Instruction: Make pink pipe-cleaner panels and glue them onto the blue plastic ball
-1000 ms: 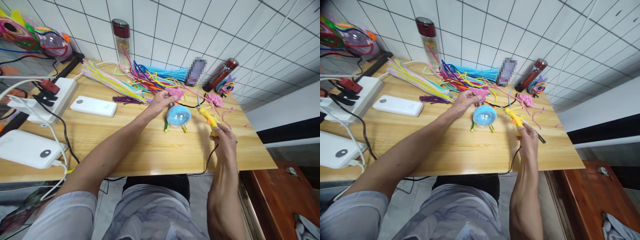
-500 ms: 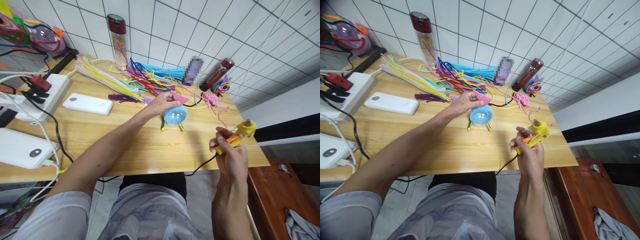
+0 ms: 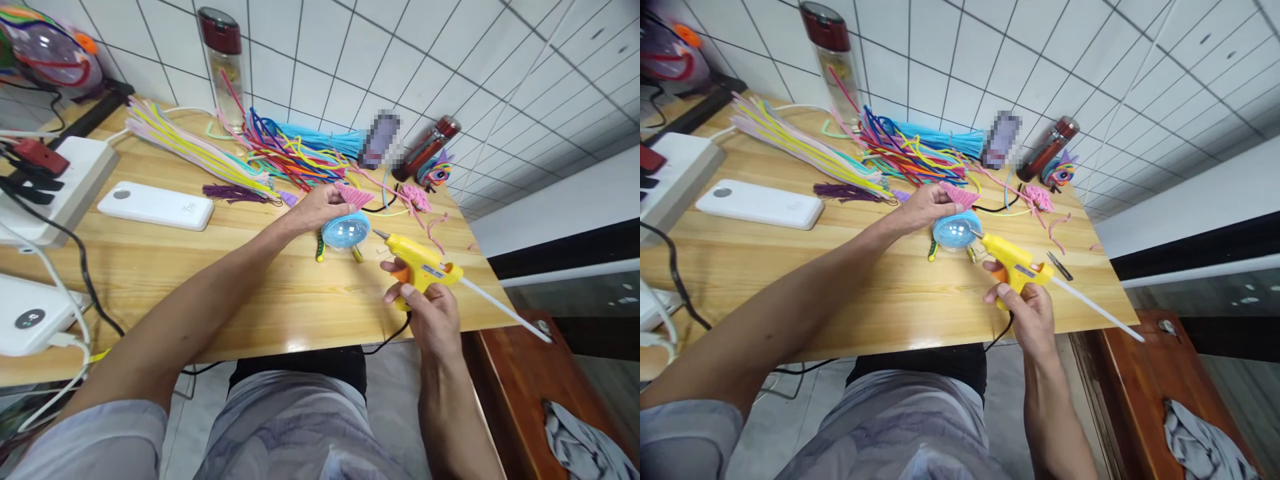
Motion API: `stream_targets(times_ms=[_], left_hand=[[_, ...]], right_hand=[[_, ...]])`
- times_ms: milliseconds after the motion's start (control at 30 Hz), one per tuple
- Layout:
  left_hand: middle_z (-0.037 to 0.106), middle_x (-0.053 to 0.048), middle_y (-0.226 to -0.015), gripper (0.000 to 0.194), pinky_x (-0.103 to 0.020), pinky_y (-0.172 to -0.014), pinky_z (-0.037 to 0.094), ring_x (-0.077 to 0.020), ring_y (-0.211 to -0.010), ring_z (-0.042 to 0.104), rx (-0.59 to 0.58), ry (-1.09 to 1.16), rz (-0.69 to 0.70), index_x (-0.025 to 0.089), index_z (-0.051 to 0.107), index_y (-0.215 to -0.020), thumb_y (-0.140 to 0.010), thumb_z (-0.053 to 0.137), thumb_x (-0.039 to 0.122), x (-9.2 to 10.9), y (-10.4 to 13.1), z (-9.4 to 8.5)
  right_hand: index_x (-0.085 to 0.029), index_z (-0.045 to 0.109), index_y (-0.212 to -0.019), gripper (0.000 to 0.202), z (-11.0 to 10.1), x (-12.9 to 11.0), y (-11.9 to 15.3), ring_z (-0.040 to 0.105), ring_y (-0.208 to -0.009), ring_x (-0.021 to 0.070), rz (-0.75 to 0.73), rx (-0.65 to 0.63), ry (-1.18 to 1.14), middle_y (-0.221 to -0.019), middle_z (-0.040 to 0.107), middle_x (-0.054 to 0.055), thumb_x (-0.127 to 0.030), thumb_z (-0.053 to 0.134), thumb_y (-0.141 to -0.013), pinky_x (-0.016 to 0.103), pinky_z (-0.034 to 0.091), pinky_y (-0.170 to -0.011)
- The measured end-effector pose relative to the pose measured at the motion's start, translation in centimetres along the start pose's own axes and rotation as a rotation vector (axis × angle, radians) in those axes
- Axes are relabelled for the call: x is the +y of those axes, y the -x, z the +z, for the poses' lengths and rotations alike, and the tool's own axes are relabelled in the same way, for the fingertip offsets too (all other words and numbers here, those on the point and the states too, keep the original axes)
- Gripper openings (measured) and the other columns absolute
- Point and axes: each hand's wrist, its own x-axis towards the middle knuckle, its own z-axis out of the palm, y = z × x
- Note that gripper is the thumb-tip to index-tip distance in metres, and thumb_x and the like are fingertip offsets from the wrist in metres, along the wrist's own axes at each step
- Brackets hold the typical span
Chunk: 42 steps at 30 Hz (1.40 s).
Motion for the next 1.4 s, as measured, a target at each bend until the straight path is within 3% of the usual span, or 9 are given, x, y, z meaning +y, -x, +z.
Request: stream_targets(times_ms=[200,367,533,733,967,1167,1400], left_hand=[[0.08,-0.007,-0.087,0.031,-0.032,-0.082,0.062,-0.0214,-0.087,0.077,-0.007,-0.031,0.007,0.014,0.073,-0.086,-0.073,0.09,0.036,0.9,0.4,0.2],[0.078,-0.005,-0.082,0.031,-0.03,-0.076,0.061,-0.02,-0.081,0.075,0.015,-0.073,-0.006,0.016,0.072,-0.087,-0.073,0.089,0.038,1.4,0.5,0.3],[0.078,-0.005,-0.085,0.034,-0.03,-0.075,0.06,-0.0195,-0.08,0.073,0.007,-0.091,-0.002,0.016,0.072,-0.089,-0.075,0.088,0.042,1.3,0.4,0.2],[0.076,-0.003,-0.08,0.031,-0.025,-0.065,0.054,-0.0144,-0.069,0.066,-0.011,-0.132,0.003,0.015,0.068,-0.08,-0.076,0.085,0.041,1.2,0.4,0.0],[0.079,-0.006,-0.088,0.033,-0.028,-0.07,0.057,-0.0177,-0.076,0.072,-0.022,-0.109,-0.043,0.013,0.073,-0.09,-0.078,0.084,0.041,0.7,0.3,-0.3],[0.083,-0.013,-0.109,0.041,-0.038,-0.092,0.062,-0.0251,-0.099,0.079,-0.047,0.002,-0.013,0.011,0.077,-0.106,-0.075,0.088,0.036,-0.1,-0.3,-0.1],[0.084,-0.013,-0.109,0.039,-0.041,-0.097,0.063,-0.0256,-0.105,0.079,-0.043,0.065,-0.012,0.011,0.077,-0.107,-0.075,0.091,0.027,-1.0,-0.9,-0.3]], right_hand=[[-0.021,0.079,-0.105,0.029,1.1,-0.2,0.1,0.06,-0.062,0.0169,-0.03,0.023,-0.02,-0.106,0.082,0.011,-0.043,0.084,-0.087,0.035,0.055,-0.057],[-0.021,0.079,-0.114,0.034,1.4,0.0,-0.2,0.057,-0.061,0.0149,-0.027,0.003,-0.027,-0.111,0.083,0.011,-0.042,0.083,-0.088,0.033,0.056,-0.057],[-0.022,0.077,-0.115,0.03,1.2,0.1,-0.3,0.065,-0.072,0.0175,-0.09,-0.018,0.05,-0.113,0.082,0.01,-0.044,0.075,-0.095,0.033,0.057,-0.063],[-0.022,0.076,-0.115,0.027,1.2,-0.2,0.2,0.071,-0.082,0.0207,-0.154,-0.049,0.317,-0.117,0.082,0.009,-0.044,0.066,-0.103,0.038,0.06,-0.077],[-0.023,0.076,-0.125,0.032,1.5,-0.5,0.4,0.075,-0.1,0.0275,-0.221,-0.048,0.552,-0.123,0.08,0.012,-0.045,0.062,-0.106,0.045,0.062,-0.086],[-0.023,0.076,-0.122,0.035,0.9,-0.9,0.0,0.074,-0.089,0.027,-0.235,0.041,0.609,-0.114,0.082,0.012,-0.05,0.065,-0.104,0.045,0.062,-0.08],[-0.02,0.076,-0.109,0.039,0.8,-1.4,-0.9,0.067,-0.071,0.0207,-0.25,0.053,0.692,-0.098,0.08,0.009,-0.056,0.064,-0.103,0.039,0.057,-0.07]])
